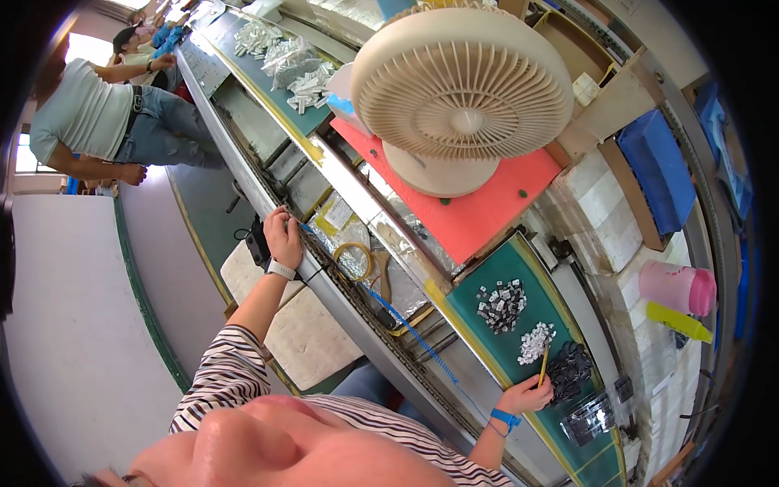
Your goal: Assemble and organize electronic components and small hardware items at a factory workstation.
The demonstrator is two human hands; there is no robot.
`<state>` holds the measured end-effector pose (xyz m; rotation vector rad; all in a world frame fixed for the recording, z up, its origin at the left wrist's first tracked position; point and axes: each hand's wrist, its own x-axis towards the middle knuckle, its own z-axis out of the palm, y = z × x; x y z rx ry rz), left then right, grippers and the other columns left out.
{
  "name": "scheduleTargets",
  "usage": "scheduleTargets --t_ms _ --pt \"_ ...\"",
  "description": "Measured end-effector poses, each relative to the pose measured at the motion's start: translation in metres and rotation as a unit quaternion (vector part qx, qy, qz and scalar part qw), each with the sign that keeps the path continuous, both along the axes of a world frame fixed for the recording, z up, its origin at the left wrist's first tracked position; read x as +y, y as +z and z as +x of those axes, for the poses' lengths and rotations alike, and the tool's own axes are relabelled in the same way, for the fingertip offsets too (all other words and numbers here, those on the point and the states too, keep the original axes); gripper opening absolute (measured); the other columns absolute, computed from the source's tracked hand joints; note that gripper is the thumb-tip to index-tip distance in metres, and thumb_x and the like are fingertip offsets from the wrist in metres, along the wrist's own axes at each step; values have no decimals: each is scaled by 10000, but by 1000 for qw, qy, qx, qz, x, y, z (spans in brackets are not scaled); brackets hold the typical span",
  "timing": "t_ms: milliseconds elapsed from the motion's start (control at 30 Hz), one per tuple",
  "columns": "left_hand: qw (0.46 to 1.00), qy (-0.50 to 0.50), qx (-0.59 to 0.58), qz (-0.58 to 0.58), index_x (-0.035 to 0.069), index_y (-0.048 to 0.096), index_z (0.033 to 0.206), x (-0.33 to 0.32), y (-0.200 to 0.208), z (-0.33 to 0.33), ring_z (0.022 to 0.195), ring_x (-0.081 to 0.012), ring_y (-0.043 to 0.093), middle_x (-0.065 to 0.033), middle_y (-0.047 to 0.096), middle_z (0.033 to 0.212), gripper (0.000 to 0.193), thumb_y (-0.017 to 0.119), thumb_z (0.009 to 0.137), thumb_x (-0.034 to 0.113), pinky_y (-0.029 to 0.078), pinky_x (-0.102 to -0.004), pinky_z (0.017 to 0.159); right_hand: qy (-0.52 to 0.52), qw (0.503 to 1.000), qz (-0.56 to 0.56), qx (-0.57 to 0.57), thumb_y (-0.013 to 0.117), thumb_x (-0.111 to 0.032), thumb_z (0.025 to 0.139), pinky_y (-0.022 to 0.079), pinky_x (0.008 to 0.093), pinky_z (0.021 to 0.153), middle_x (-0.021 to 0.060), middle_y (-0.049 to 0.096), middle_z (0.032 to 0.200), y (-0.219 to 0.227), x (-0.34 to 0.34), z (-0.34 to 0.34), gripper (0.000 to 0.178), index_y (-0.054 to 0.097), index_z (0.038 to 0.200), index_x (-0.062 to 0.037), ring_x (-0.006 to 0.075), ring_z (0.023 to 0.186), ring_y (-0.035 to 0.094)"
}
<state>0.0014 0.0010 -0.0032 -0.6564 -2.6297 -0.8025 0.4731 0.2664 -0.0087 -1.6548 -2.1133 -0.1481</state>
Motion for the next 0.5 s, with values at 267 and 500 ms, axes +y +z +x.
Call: scheduleTargets --t_ms 267,500 --pt "1000 7 -4 -7 24 488 823 0 1 -1 981 -298 457 -131 523 1032 95 535 751 66 329 -378 862 7 1000 11 -4 497 -195 837 396 430 653 144 525 883 2 1 -2 196 539 951 -40 330 808 493" --pt "1000 5 -10 -13 23 491 831 0 1 0 982 -302 457 -132 527 1031 94 531 759 67 332 -382 858 13 1000 4 0 492 -202 843 396 430 667 148 527 891 5 0 -6 205 535 941 -27 328 823 491"
